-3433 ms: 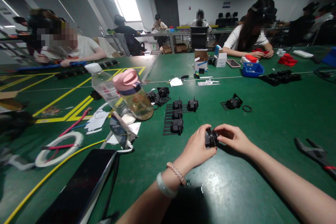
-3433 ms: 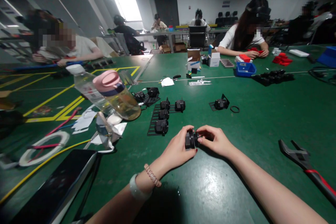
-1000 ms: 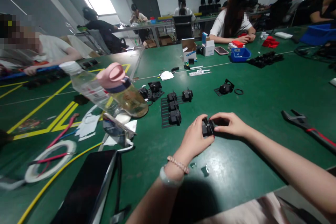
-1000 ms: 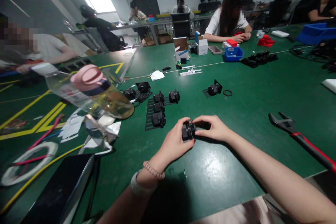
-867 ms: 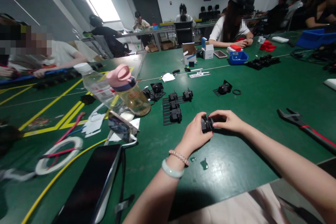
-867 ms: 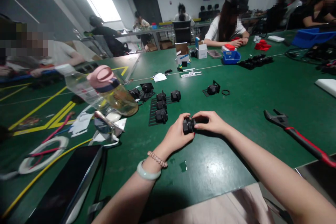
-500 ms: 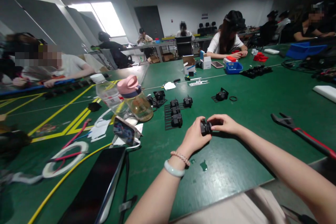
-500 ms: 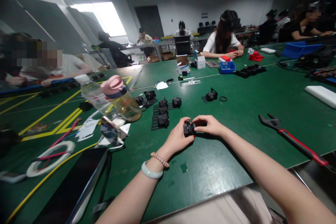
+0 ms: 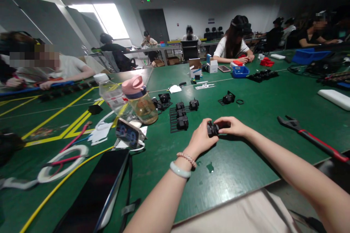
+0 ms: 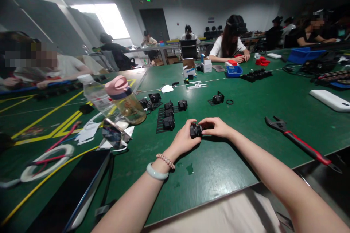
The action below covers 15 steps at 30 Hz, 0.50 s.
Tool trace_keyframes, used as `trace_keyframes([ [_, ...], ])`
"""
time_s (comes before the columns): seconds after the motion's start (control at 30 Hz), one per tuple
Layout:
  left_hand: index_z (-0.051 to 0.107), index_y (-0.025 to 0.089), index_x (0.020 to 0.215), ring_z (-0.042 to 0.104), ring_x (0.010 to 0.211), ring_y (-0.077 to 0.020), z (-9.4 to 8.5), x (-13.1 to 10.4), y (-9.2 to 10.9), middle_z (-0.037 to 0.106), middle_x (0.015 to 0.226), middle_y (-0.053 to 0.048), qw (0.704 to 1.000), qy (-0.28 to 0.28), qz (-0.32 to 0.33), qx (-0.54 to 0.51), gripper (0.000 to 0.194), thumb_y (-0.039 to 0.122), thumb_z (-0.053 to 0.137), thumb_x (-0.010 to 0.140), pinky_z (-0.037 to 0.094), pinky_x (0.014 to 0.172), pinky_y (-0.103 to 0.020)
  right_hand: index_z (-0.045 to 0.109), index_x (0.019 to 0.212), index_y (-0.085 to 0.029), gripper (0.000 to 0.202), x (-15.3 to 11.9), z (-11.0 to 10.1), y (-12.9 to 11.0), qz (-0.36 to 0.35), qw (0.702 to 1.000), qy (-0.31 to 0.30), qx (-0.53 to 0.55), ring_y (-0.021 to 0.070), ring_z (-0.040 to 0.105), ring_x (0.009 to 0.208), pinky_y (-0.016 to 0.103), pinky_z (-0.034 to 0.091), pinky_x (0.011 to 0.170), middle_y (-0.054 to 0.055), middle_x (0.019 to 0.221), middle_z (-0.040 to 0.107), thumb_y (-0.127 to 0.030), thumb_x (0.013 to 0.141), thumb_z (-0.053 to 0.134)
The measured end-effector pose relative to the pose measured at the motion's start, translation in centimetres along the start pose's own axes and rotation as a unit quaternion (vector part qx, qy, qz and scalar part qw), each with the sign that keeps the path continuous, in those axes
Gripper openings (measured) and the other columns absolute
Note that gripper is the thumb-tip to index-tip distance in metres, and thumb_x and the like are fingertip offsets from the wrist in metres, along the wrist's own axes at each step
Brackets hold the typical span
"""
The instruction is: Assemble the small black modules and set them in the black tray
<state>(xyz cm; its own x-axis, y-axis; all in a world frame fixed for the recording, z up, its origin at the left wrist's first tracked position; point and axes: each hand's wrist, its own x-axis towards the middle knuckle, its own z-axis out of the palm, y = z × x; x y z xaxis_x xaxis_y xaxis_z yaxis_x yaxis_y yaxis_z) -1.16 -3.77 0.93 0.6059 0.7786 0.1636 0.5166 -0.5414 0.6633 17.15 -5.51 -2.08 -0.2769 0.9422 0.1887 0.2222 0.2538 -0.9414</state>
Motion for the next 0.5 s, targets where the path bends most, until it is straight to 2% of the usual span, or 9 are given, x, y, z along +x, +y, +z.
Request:
trace_keyframes([
  [0.5,0.034,0.022,0.109,0.052,0.082,-0.016,0.11,0.22,-0.28,0.051,0.098,-0.004,1.0,0.002,0.016,0.005,0.055,0.025,0.057,0.058,0.04,0.073,-0.029,0.053,0.098,-0.012,0.046,-0.04,-0.01,0.11,-0.004,1.0,0.011,0.001,0.0159,0.056,0.082,0.033,0.043,0.078,0.007,0.09,0.06,-0.029,0.057,0.064],
])
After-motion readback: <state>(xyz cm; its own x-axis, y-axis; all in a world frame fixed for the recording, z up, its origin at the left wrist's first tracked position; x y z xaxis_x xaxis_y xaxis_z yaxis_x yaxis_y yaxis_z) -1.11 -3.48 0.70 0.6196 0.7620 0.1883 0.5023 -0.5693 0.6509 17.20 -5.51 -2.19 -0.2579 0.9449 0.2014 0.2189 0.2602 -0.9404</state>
